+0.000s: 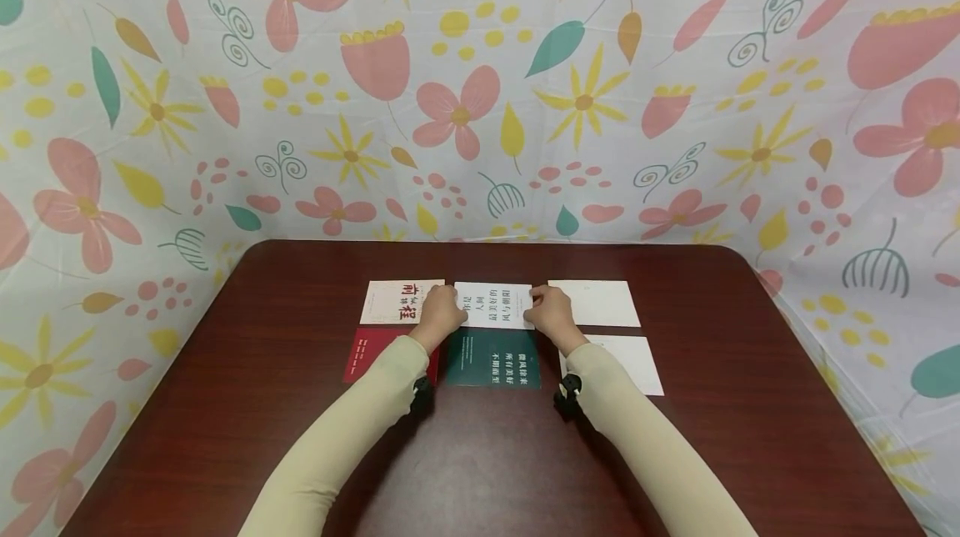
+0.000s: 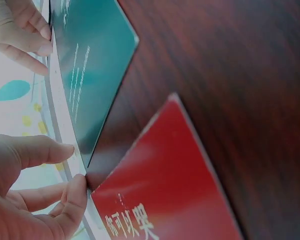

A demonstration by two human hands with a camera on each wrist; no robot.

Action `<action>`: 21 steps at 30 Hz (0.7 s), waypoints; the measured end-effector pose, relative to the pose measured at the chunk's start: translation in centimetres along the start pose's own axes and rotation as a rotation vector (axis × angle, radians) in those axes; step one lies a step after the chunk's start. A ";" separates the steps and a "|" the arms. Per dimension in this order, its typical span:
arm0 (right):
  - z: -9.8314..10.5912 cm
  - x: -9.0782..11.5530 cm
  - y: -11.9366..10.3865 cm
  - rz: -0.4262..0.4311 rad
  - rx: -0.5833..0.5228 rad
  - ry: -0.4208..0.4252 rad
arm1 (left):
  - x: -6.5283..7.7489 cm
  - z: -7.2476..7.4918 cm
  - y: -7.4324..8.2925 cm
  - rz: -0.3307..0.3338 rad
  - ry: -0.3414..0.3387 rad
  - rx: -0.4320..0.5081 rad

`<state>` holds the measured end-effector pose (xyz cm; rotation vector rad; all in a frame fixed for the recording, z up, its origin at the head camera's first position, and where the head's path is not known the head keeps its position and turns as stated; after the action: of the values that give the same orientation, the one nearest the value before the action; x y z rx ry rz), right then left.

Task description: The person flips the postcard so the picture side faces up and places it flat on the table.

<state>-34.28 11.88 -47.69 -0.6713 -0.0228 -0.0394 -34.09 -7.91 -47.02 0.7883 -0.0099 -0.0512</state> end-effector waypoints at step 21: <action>4.3 2.3 1.4 0.099 -0.108 0.026 | 2.5 -0.2 3.6 -0.067 0.021 0.274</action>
<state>-31.98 15.55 -45.15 -0.7793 0.0373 0.0460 -31.44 -5.37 -44.67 1.0632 0.0300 -0.1070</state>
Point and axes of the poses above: each hand's wrist, its own x-axis away from the middle knuckle, its own z-axis out of the back of the hand, y = z × x, the point moved 7 cm from there along -x, towards the middle knuckle, and after that the axes turned 10 degrees about x, right-handed, at the moved point
